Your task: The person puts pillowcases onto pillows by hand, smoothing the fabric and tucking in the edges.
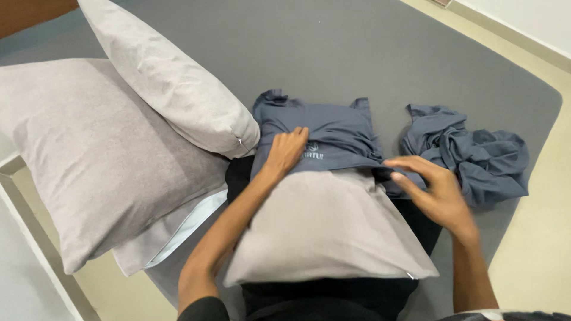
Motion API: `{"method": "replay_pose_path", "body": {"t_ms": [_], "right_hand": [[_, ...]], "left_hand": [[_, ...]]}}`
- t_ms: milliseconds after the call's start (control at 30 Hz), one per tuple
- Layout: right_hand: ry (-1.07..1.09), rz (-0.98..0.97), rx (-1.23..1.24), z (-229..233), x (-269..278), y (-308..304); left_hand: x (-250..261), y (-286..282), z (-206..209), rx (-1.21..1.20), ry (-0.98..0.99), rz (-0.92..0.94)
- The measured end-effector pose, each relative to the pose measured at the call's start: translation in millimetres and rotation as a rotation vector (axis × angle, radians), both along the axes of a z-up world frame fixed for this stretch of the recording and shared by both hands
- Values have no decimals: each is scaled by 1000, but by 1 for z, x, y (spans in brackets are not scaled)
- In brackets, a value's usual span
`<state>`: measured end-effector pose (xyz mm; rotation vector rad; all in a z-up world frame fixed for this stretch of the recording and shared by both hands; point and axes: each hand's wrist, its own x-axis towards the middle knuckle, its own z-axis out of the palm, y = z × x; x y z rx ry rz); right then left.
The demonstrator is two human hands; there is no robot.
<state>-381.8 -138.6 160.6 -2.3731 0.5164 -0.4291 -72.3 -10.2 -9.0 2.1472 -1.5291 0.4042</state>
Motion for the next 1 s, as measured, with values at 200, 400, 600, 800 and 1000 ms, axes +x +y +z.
{"method": "replay_pose_path", "body": {"t_ms": [200, 400, 600, 800, 1000], "right_hand": [[-168, -35, -594, -120, 99, -1], [-44, -124, -324, -157, 51, 4], [-24, -27, -386, -108, 33, 51], [-46, 301, -390, -36, 60, 151], [86, 376, -428, -62, 119, 226]], "left_hand": [[-93, 64, 47, -114, -184, -304], [-88, 122, 113, -264, -163, -104], [-78, 160, 83, 23, 61, 53], [-76, 184, 62, -123, 291, 41], [-72, 185, 15, -417, 416, 124]]}}
